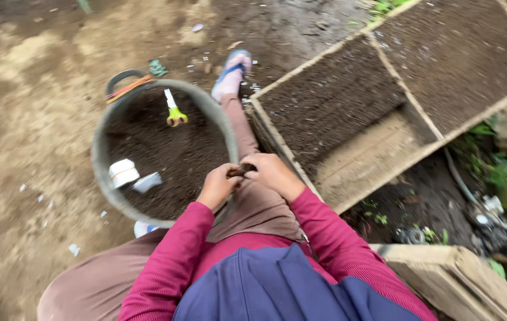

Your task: The person sits on the ground and repeatedly scoops soil from a large bucket into a wooden seedling tray. They use their hands to mix the soil and place small clumps into the tray's compartments. A pair of scissors is visible inside the bucket but is not used during the task.

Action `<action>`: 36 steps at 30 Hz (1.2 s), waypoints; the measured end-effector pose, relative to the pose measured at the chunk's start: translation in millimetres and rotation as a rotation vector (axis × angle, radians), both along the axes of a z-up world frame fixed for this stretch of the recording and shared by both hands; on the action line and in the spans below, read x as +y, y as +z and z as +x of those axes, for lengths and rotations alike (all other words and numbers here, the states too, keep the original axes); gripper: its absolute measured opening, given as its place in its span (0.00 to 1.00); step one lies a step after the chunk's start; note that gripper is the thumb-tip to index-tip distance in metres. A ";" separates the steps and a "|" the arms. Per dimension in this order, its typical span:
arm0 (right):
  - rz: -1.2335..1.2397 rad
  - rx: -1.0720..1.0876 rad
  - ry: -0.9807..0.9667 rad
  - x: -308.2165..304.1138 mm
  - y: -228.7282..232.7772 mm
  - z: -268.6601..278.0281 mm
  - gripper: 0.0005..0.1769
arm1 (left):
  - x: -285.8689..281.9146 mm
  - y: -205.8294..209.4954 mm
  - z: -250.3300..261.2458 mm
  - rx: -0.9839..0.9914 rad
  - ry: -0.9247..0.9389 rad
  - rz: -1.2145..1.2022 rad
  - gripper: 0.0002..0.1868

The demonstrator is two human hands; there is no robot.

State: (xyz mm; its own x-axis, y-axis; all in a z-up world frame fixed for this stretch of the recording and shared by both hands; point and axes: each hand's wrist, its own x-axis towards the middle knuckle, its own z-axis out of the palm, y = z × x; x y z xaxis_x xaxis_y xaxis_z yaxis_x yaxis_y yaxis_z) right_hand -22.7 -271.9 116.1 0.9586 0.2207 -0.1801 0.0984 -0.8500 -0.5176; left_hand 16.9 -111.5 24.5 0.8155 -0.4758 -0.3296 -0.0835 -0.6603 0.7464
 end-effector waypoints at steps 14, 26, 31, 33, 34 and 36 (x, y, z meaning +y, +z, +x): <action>-0.178 -0.055 -0.755 -193.9 -191.2 -79.7 0.19 | -75.0 -2.2 -38.7 0.272 -0.292 -0.418 0.19; -0.208 -0.280 -0.795 -148.0 -124.2 -70.6 0.12 | 125.3 -36.3 -17.6 -0.041 0.463 0.006 0.12; -0.172 -0.500 -0.872 -147.4 -58.6 -85.1 0.10 | 186.7 -5.2 -2.3 -0.333 0.634 0.312 0.11; -0.135 -0.456 -1.060 -171.8 -32.7 -101.8 0.15 | 193.2 9.7 3.1 -0.366 0.661 0.439 0.13; -0.386 -0.367 -1.144 -196.4 -34.5 -108.6 0.03 | 194.8 8.7 7.9 -0.408 0.654 0.481 0.13; -0.639 -0.281 -1.213 -207.2 -25.5 -107.8 0.14 | 195.9 6.3 17.2 -0.449 0.654 0.517 0.14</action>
State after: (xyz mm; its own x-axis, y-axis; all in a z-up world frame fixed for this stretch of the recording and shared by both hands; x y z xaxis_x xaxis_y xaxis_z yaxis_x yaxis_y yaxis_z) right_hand -130.5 -479.0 90.6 0.5110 -0.8078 0.2939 -0.8242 -0.5576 -0.0995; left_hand 34.0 84.4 30.8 0.9706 0.2376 0.0379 0.2115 -0.9177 0.3362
